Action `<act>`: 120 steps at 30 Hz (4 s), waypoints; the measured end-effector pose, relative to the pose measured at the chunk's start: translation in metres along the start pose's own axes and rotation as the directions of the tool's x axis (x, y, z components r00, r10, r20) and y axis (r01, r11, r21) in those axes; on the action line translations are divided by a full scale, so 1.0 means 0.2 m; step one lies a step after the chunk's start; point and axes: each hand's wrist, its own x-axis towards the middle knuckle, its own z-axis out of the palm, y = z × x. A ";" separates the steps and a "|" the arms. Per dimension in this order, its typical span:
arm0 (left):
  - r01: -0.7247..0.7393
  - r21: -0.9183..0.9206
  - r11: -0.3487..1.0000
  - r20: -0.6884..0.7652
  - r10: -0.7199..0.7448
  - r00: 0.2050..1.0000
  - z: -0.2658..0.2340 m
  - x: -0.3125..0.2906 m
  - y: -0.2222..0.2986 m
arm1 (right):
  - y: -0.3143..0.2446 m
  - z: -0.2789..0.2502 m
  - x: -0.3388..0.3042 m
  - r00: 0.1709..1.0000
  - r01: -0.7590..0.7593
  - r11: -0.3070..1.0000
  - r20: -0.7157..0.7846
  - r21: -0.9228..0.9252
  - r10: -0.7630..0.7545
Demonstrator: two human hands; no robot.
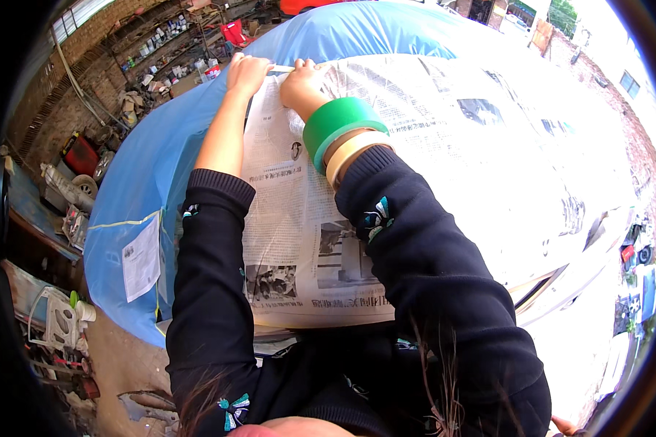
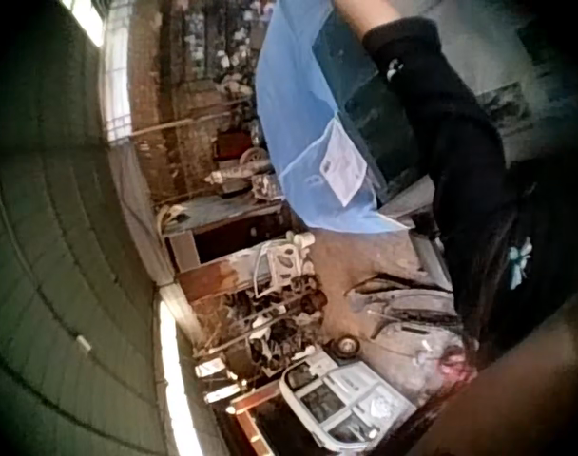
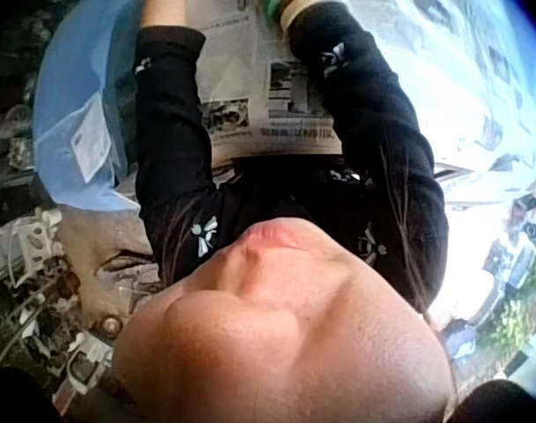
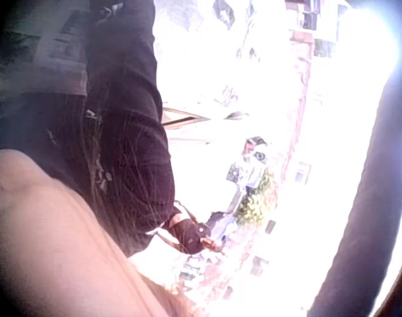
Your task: The person places sheets of newspaper onto the hood of a car and secures them using masking tape. They smooth the paper to ensure it adheres to the surface and apply tape along the edges to hold the newspaper in place.
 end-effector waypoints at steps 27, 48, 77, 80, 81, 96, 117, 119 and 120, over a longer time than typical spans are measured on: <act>0.440 -0.191 0.877 -0.217 -0.475 0.853 -0.34 -0.43 -0.31 | 0.03 0.16 0.12 0.966 0.205 0.978 -0.153 -0.026 -0.206; 0.290 -0.837 0.465 -0.027 -0.563 0.826 -1.14 -1.59 0.43 | -0.08 -0.14 0.01 0.884 0.280 0.941 -0.432 0.190 -0.176; -0.089 -0.973 0.213 -0.125 -0.162 0.979 -1.44 -1.57 1.04 | 0.35 -0.60 -1.81 0.687 0.720 0.431 -0.644 0.544 -0.336; -0.075 -0.923 0.377 -0.132 -0.126 0.983 -1.47 -1.49 1.08 | 0.43 -0.57 -1.87 0.609 0.747 0.476 -0.765 0.463 -0.210; -0.033 -0.912 0.409 -0.103 -0.149 0.984 -1.47 -1.45 1.10 | 0.46 -0.58 -1.90 0.597 0.750 0.475 -0.780 0.460 -0.187; -0.420 -0.630 0.653 -0.499 0.074 0.864 -1.38 -0.87 1.25 | 0.82 -0.67 -1.92 0.547 0.627 0.666 -0.837 0.405 -0.005; -0.541 -0.708 0.454 -0.125 0.673 0.729 -0.87 -0.19 1.88 | 1.91 -0.98 -2.29 0.709 0.245 0.757 -0.645 0.605 0.286; -0.573 -0.673 0.468 -0.128 0.689 0.713 -0.85 -0.17 2.01 | 2.09 -0.99 -2.41 0.792 0.091 0.771 -0.516 0.630 0.327; -0.609 -0.614 0.503 -0.131 0.695 0.706 -0.86 -0.16 2.03 | 2.17 -0.98 -2.45 0.813 0.069 0.763 -0.479 0.643 0.330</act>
